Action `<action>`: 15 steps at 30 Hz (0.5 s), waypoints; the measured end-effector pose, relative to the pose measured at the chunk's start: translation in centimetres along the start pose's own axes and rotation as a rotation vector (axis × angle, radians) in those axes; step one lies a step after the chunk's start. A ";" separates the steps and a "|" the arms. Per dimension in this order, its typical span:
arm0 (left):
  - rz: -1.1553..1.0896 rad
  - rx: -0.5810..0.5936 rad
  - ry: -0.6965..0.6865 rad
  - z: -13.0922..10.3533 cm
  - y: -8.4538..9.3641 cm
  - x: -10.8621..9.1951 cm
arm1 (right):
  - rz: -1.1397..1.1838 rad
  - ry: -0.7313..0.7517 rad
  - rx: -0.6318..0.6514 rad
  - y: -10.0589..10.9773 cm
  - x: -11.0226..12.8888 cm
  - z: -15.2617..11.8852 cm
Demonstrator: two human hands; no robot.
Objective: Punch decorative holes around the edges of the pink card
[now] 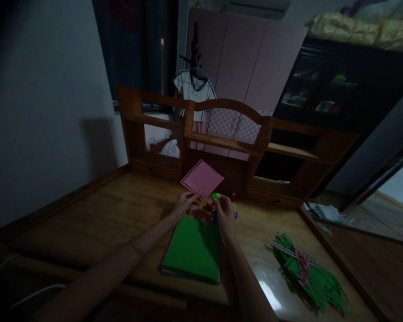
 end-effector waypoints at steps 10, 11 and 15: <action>-0.055 0.094 -0.012 0.3 -1.2 0.7 | 0.107 -0.064 0.018 -0.5 -0.3 0.1; -0.046 0.096 -0.018 0.4 -1.2 0.7 | 0.095 -0.058 0.025 -0.6 -0.2 0.0; -0.060 0.109 -0.059 0.5 -1.2 0.2 | 0.073 -0.043 0.031 -0.6 -0.1 -0.2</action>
Point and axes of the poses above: each hand's wrist, its own z-axis towards the middle knuckle, its own y-axis out of the back of the hand, x = y × z, the point moved 10 cm from there along z, towards the middle knuckle, and after that the axes turned 10 degrees about -x, right-handed, at the moved point
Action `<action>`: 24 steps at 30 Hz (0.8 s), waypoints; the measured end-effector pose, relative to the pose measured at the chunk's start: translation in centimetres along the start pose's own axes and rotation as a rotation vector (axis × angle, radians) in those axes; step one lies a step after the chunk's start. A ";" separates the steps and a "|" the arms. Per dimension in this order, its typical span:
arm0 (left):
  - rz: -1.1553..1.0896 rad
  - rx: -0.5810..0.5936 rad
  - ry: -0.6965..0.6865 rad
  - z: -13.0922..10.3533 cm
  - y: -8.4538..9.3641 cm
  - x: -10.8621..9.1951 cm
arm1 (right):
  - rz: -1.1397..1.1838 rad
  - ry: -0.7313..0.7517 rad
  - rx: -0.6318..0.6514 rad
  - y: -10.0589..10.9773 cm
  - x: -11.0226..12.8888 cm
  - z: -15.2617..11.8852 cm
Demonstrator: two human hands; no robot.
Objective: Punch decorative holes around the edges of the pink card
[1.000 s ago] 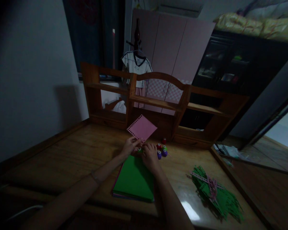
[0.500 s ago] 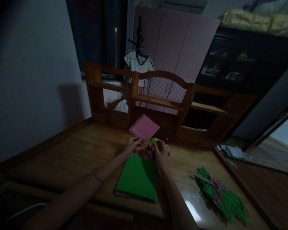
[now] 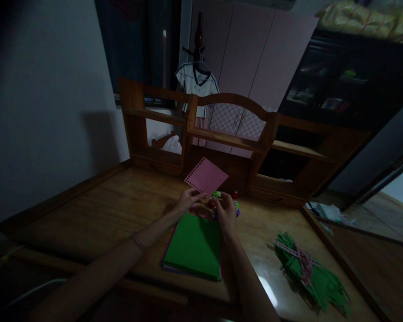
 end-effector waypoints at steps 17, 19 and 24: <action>-0.044 0.018 0.071 -0.3 -0.3 0.2 | -0.111 0.065 -0.007 0.4 0.2 0.0; -0.050 0.010 0.074 -0.4 -0.3 0.1 | -0.132 0.085 0.001 0.3 0.7 -0.1; -0.062 -0.008 0.070 -0.4 -0.2 0.0 | -0.168 0.133 0.000 0.2 1.5 -0.3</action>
Point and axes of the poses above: each hand's wrist, its own z-axis towards the middle knuckle, its own y-axis out of the back of the hand, x = y × z, the point moved 10 cm from there along z, towards the middle knuckle, and after that the axes turned 10 degrees about -x, right-handed, at the moved point
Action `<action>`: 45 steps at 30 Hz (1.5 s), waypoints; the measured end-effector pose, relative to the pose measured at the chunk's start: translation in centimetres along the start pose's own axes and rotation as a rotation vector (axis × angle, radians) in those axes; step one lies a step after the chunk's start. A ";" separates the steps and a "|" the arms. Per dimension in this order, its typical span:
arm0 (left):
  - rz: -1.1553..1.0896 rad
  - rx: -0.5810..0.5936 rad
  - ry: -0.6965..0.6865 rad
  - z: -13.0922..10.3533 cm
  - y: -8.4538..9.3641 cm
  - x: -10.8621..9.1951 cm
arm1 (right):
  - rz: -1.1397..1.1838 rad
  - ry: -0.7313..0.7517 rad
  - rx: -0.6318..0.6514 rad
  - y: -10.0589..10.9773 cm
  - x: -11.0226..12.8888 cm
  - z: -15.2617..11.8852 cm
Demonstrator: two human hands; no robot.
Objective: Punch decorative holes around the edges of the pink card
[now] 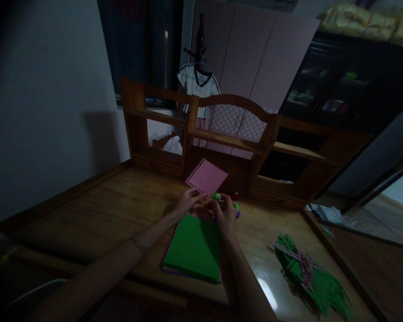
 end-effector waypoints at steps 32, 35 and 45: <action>0.485 -0.254 -0.429 -2.3 1.5 -5.9 | -0.005 0.054 0.029 -0.4 1.2 -0.4; 0.510 -0.271 -0.446 -2.3 1.5 -6.1 | -0.028 0.087 0.023 -0.4 1.6 -0.4; 0.527 -0.249 -0.476 -2.7 1.1 -6.4 | -0.033 0.097 0.043 -0.6 1.8 -0.5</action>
Point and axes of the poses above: each hand's wrist, its own z-axis towards the middle knuckle, its own y-axis out of the back of the hand, x = y × z, the point moved 10 cm from there along z, towards the middle knuckle, and after that the axes turned 10 degrees about -x, right-handed, at the moved point
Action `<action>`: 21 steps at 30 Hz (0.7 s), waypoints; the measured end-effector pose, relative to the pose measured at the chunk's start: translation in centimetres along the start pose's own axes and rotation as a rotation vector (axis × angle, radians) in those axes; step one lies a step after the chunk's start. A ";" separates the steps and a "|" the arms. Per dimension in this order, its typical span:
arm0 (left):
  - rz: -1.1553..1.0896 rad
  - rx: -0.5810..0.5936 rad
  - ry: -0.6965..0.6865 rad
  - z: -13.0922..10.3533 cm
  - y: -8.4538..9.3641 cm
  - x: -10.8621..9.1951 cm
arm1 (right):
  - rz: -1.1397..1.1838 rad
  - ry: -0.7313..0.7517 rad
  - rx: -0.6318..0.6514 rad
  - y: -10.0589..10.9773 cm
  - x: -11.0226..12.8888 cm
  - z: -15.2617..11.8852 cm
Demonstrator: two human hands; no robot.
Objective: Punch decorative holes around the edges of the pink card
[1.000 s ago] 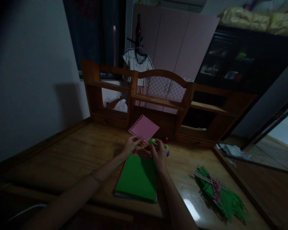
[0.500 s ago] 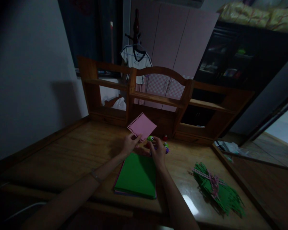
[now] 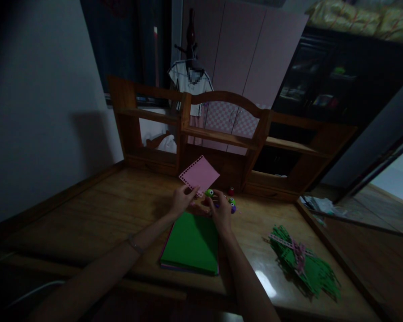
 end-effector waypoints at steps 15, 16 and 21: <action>-0.038 0.011 0.002 -0.1 0.3 -0.9 | 0.027 -0.031 -0.018 0.0 -0.5 0.0; -0.038 0.015 -0.003 -0.1 0.2 -0.9 | 0.031 -0.038 -0.015 0.0 -0.5 0.0; -0.060 0.042 -0.007 -0.2 -0.3 -0.5 | 0.015 -0.041 0.008 -0.1 -0.2 0.0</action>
Point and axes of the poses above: each hand's wrist, its own z-axis towards the middle knuckle, its own y-axis out of the back of the hand, x = y × z, the point moved 10 cm from there along z, towards the middle knuckle, and after that the axes turned 10 degrees about -x, right-handed, at the moved point
